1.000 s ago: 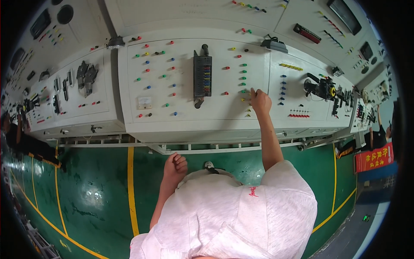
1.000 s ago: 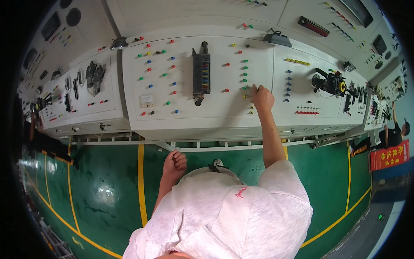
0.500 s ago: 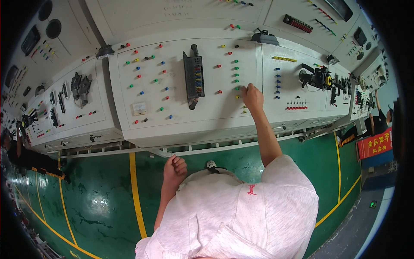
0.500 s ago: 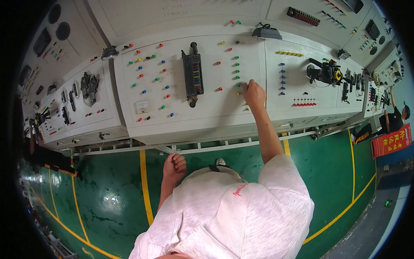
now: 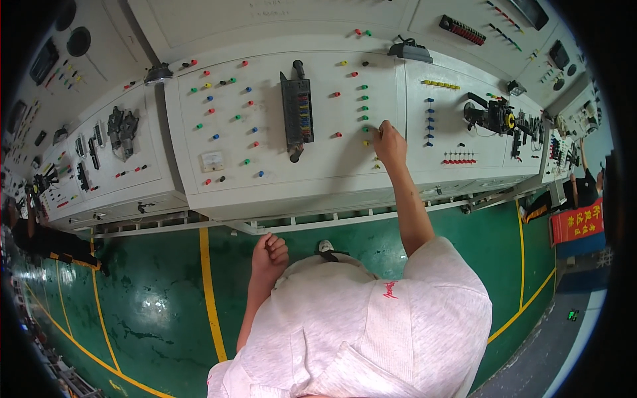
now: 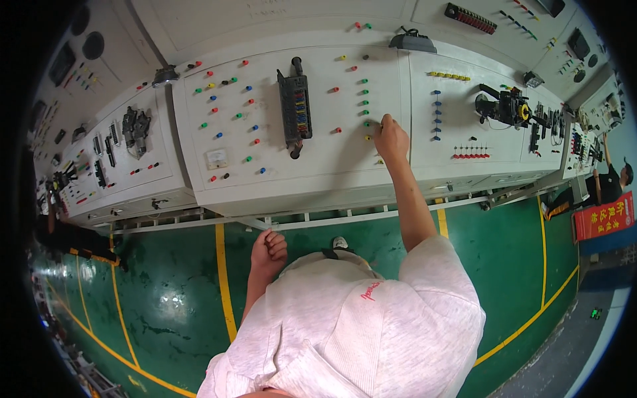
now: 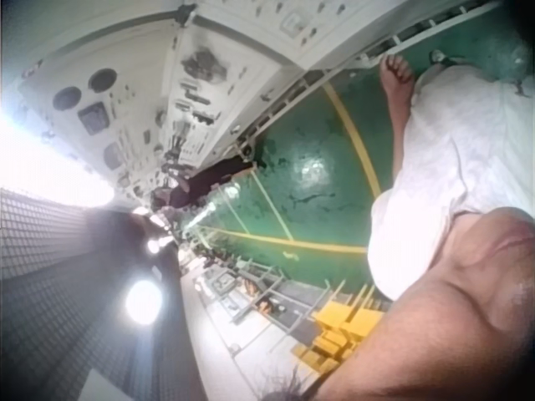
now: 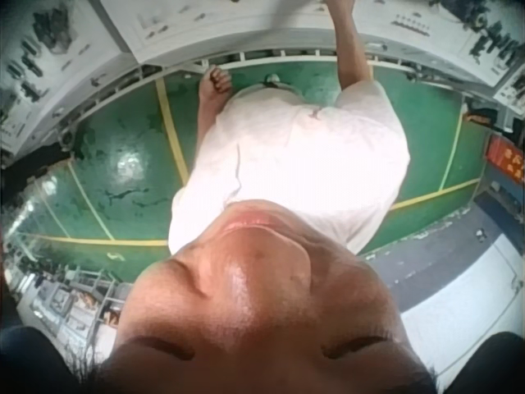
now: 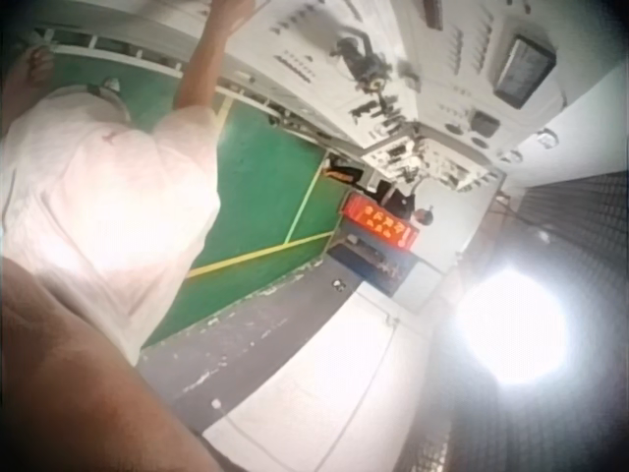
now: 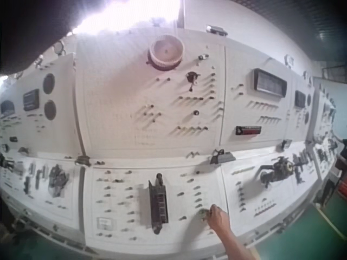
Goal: The person is testing or configuring a circuit on a control panel using various components and plugs.
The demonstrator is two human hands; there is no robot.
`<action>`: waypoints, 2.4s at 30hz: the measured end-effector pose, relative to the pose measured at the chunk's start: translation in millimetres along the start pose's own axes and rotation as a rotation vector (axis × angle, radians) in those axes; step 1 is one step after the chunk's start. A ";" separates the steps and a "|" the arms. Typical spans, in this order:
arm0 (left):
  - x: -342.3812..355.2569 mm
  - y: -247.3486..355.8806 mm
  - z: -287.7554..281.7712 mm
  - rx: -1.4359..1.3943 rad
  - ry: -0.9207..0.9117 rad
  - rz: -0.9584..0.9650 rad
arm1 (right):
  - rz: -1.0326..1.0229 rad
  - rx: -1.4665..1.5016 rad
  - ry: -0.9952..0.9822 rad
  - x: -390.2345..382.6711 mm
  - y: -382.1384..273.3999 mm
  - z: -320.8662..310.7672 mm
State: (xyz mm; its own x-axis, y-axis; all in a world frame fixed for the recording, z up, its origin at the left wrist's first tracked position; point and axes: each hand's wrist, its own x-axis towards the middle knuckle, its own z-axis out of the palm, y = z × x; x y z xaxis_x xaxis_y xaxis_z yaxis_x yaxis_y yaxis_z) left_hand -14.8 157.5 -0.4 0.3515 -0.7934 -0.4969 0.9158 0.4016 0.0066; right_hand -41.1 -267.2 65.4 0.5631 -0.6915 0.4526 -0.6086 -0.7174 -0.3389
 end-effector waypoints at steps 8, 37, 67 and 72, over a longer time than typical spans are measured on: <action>0.8 -1.2 0.3 0.019 -0.007 0.010 | -0.068 0.070 0.007 -1.8 2.9 -6.0; 4.6 -0.3 5.9 0.003 0.028 -0.026 | -0.199 -0.227 -0.296 16.4 0.8 -11.7; -2.4 -6.0 0.1 0.202 -0.207 0.029 | -0.462 0.550 -0.721 -229.7 -156.0 -33.1; 4.4 -12.4 0.5 0.518 -0.233 0.160 | -0.521 0.530 -0.650 -228.6 -156.0 -31.5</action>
State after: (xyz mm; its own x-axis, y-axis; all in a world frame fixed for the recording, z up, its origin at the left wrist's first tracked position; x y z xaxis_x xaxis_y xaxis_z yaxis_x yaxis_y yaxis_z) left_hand -24.5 148.8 -2.2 0.4729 -0.8446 -0.2511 0.8026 0.2953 0.5183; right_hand -92.5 5.5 40.7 0.9836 -0.0766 0.1630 0.0425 -0.7808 -0.6233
